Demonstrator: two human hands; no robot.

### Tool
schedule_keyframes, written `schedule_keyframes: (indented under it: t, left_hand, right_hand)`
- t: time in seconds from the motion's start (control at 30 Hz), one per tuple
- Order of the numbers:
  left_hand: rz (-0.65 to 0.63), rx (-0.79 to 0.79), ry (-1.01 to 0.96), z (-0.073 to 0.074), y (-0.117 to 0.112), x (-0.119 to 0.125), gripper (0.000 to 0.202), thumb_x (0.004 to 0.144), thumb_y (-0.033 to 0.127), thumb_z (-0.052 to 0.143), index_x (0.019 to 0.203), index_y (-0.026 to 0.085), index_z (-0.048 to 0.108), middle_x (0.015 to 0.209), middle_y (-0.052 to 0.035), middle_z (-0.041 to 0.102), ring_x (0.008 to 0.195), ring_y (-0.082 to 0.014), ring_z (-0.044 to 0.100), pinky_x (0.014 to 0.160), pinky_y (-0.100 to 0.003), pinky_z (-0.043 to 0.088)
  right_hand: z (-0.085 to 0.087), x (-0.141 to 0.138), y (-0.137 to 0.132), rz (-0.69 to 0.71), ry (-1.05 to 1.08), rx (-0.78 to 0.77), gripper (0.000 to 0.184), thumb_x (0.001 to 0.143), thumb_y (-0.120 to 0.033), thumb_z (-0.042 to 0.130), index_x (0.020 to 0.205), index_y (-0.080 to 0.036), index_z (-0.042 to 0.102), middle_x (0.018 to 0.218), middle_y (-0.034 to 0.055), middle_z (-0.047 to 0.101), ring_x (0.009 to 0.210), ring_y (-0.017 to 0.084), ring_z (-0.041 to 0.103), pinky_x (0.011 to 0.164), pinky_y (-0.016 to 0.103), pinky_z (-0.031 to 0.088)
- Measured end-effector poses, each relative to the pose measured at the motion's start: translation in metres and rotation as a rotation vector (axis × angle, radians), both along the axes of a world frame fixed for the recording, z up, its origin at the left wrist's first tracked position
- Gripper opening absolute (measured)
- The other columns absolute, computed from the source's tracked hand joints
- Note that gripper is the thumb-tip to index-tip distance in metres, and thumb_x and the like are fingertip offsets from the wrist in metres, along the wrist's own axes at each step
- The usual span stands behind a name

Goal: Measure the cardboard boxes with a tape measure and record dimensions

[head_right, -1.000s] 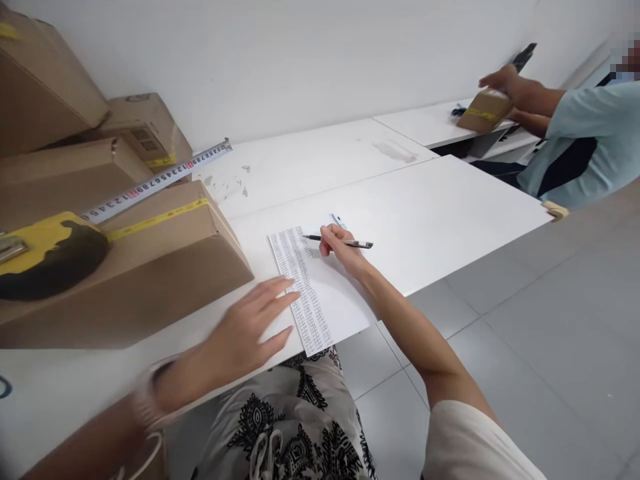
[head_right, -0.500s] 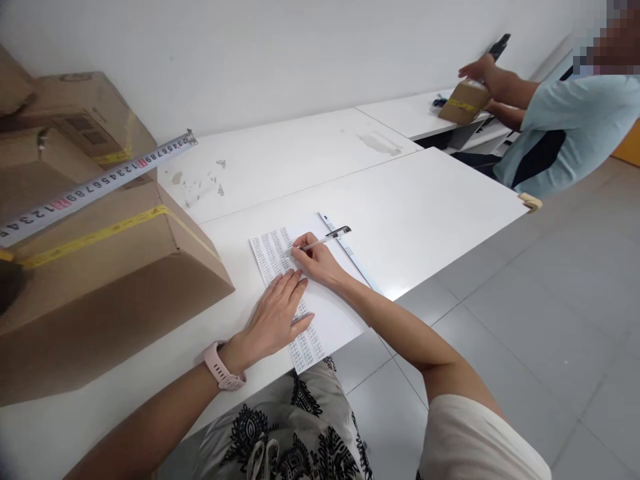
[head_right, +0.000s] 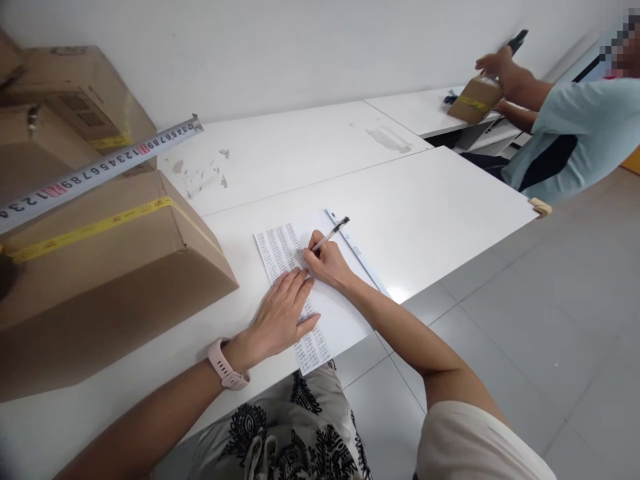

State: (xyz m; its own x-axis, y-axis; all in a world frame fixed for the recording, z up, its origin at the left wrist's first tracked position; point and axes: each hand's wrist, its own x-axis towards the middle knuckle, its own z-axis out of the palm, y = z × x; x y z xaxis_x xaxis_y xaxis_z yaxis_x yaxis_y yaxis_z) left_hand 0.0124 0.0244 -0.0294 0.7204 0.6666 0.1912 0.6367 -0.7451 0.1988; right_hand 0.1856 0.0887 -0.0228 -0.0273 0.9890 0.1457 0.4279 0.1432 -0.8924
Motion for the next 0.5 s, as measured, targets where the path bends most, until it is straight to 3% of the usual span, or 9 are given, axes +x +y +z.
schedule_keyframes:
  t: [0.5]
  left_hand:
    - [-0.003,-0.005,-0.016,-0.0015,0.0004,-0.0003,0.063,0.097,0.047,0.051,0.143,0.004,0.042,0.152,-0.0267,0.047,0.146,-0.0375,0.039,0.121,-0.053,0.028]
  right_hand:
    - [-0.0009,-0.0010,0.0009,0.017,-0.038,0.016,0.018,0.083,-0.028,0.056,0.074,-0.025,0.041,0.057,-0.0062,0.043,0.054,0.013,0.040,0.054,0.028,0.031]
